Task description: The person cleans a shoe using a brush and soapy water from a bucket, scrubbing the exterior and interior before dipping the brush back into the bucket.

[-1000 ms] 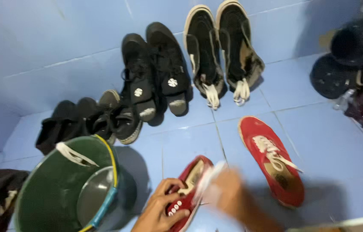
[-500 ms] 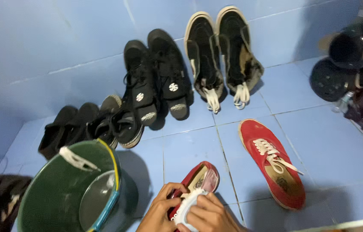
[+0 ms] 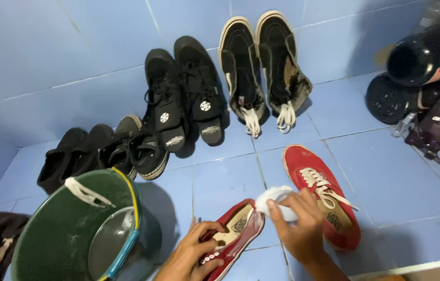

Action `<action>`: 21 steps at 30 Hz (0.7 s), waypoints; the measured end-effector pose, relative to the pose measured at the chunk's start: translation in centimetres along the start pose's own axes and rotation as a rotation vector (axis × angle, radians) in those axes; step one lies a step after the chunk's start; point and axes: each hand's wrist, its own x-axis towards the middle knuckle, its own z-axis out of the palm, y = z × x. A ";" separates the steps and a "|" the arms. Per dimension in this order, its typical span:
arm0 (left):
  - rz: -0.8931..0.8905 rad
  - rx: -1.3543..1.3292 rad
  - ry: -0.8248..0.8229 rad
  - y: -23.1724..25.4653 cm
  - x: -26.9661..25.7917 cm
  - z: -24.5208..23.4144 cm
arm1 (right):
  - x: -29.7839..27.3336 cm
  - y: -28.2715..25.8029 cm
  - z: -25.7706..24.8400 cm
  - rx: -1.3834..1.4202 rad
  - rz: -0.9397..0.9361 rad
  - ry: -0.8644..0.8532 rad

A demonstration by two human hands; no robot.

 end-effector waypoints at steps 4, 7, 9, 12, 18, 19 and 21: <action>0.002 0.285 -0.166 1.6 0.2 -2.0 | -0.5 0.0 -1.3 0.201 0.167 -0.011; 0.014 0.451 -0.155 -0.8 -0.5 -0.2 | -1.2 0.5 -1.9 0.252 0.117 -0.054; 0.010 0.554 -0.131 -1.0 -0.8 2.3 | -1.9 1.0 -2.1 0.237 0.093 -0.064; 0.048 0.621 0.424 1.6 1.1 6.8 | -2.9 1.7 -2.5 0.226 0.174 -0.071; -0.127 0.690 0.292 1.7 6.3 9.6 | -3.5 1.5 -3.8 0.439 0.161 0.051; -0.007 0.512 0.218 2.2 6.4 8.9 | -3.1 1.2 -4.5 0.409 0.153 0.026; 0.103 0.330 0.128 3.1 6.2 8.0 | -2.8 1.4 -5.1 0.380 0.161 0.002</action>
